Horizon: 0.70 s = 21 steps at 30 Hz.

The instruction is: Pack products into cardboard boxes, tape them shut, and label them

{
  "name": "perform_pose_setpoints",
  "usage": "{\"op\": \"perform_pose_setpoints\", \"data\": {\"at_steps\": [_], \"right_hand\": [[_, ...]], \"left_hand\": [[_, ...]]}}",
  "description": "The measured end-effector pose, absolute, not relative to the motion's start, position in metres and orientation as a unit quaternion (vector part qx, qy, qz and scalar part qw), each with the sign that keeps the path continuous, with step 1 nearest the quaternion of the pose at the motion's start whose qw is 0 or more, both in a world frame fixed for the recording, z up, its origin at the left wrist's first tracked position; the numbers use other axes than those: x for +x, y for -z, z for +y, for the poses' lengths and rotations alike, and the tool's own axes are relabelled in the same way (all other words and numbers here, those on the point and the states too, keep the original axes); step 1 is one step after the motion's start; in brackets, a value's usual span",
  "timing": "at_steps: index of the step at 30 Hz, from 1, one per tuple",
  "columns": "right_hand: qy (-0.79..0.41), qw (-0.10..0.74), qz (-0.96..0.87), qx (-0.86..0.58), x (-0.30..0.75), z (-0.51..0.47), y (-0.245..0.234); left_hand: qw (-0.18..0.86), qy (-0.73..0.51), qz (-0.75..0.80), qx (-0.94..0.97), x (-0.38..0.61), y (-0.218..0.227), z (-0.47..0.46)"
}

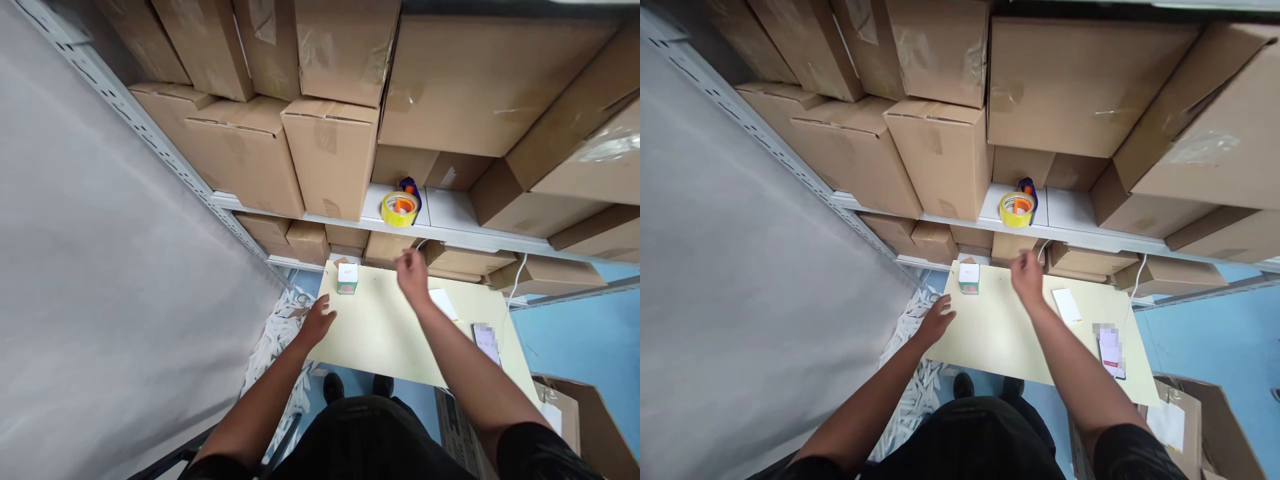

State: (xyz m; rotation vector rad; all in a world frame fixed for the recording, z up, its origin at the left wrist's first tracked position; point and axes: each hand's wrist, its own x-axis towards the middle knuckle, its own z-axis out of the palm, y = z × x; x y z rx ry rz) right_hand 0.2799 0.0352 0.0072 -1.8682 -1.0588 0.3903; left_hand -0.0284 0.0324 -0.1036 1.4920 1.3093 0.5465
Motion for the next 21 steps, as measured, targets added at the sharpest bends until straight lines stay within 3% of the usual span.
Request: {"op": "perform_pose_setpoints", "data": {"at_steps": [3, 5, 10, 12, 16, 21], "right_hand": [[0.010, 0.447, -0.407, -0.796, 0.332, 0.076, -0.081], [0.034, 0.399, -0.408, -0.821, 0.357, 0.111, -0.115], [-0.188, 0.203, -0.383, -0.881, 0.368, 0.174, -0.142], [-0.220, 0.165, -0.353, -0.894, 0.360, 0.184, -0.144], [-0.210, 0.189, -0.335, -0.899, 0.347, 0.173, -0.146], [-0.172, 0.295, -0.346, -0.874, 0.345, 0.086, -0.135]], "left_hand": [[0.510, -0.180, 0.559, 0.628, -0.069, 0.104, -0.015], [0.504, -0.146, 0.559, 0.642, -0.090, 0.102, -0.043], [0.484, -0.088, 0.548, 0.677, -0.114, 0.102, -0.078], [0.470, -0.087, 0.548, 0.687, -0.117, 0.103, -0.079], [0.462, -0.112, 0.533, 0.700, -0.123, 0.105, -0.074], [0.476, -0.118, 0.515, 0.703, -0.132, 0.109, -0.069]]}}
